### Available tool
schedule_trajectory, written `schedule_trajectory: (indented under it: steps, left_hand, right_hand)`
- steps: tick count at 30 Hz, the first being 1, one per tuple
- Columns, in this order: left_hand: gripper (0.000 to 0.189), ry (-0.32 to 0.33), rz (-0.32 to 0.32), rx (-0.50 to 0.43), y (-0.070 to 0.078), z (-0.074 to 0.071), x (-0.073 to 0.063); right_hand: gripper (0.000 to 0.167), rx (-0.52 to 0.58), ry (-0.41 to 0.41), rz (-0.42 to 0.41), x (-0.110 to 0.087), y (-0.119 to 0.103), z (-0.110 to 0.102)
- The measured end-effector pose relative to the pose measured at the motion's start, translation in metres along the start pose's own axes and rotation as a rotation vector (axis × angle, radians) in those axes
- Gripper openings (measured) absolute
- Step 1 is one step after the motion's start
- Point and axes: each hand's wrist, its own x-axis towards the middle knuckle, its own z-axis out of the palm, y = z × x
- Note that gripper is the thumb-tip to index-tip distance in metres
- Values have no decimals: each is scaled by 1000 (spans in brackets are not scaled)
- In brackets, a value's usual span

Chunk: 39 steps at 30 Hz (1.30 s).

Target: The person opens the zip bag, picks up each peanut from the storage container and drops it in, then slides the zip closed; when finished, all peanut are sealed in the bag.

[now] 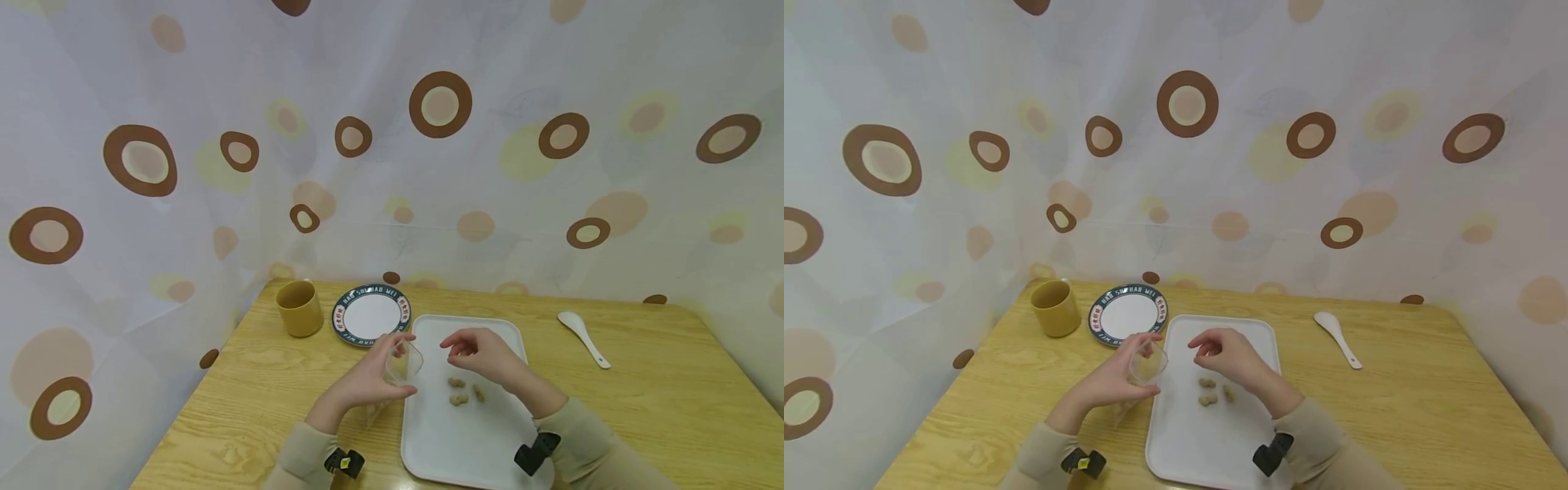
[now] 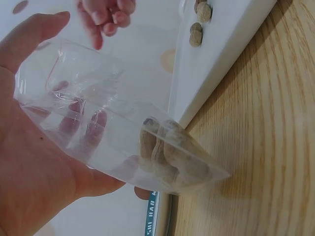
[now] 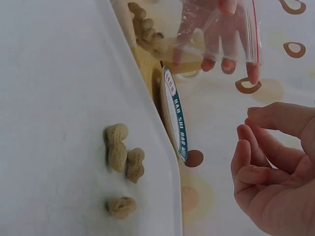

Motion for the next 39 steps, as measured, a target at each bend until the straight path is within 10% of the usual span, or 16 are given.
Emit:
schedule_trajectory:
  steps: [23, 39]
  left_hand:
    - [81, -3, 3, -5, -3, -2, 0]
    - [81, 0, 4, -6, -2, -1, -1]
  right_hand:
    - [21, -27, -32, 138, 2, 51, 5]
    - [22, -56, -73, 91, 5, 62, 18]
